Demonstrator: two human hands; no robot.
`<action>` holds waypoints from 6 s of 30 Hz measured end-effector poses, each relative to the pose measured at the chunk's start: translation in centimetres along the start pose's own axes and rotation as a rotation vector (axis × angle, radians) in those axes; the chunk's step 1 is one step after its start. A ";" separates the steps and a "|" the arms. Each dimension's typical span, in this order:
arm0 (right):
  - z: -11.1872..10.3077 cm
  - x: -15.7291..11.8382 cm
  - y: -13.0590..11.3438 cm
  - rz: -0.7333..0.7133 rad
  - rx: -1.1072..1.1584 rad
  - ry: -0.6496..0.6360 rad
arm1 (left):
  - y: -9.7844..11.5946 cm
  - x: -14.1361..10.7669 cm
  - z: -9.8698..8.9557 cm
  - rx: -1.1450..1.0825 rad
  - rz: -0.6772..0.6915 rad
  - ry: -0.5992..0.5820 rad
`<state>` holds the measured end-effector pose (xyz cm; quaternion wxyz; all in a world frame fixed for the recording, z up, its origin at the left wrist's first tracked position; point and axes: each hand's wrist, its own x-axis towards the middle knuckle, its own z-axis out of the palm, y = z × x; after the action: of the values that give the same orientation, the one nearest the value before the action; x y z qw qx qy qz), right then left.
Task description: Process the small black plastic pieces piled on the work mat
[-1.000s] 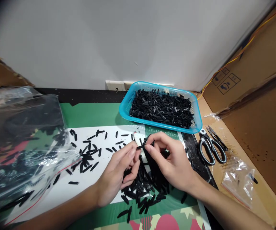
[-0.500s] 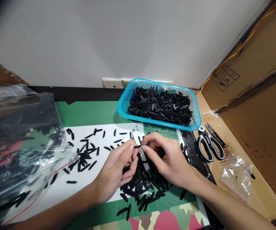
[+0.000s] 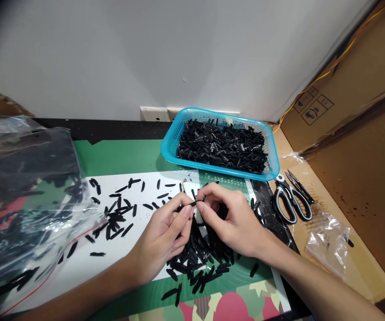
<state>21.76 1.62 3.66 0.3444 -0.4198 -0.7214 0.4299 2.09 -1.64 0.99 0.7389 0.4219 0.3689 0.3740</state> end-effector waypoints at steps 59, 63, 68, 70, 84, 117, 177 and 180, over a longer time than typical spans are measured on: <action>5.2 -3.5 0.4 -0.763 -0.558 0.050 | 1.1 0.3 0.4 0.094 0.108 0.163; 4.9 -3.4 0.4 -0.715 -0.509 0.031 | 1.2 0.4 0.3 0.119 0.114 0.164; 5.0 -3.2 0.2 -0.688 -0.458 0.057 | 1.1 0.4 0.2 0.122 0.116 0.164; 5.0 -3.0 0.1 -0.651 -0.435 0.090 | 1.1 0.3 0.3 0.113 0.107 0.163; 2.2 -1.1 -0.1 -0.046 0.061 0.255 | 0.5 0.1 -0.2 -0.027 -0.044 0.100; 1.5 -0.2 0.3 0.109 0.263 0.062 | 0.1 0.4 -0.2 0.016 0.032 0.030; 1.1 -0.5 0.3 -0.163 -0.110 0.068 | -0.1 0.5 -0.3 0.030 0.045 0.047; 1.0 -0.5 0.1 -0.260 -0.187 0.084 | -0.3 0.4 -0.3 0.043 0.045 0.051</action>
<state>21.16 0.86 3.06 0.3864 -0.3709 -0.7914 0.2946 2.09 -1.27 0.52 0.7115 0.4361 0.3859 0.3932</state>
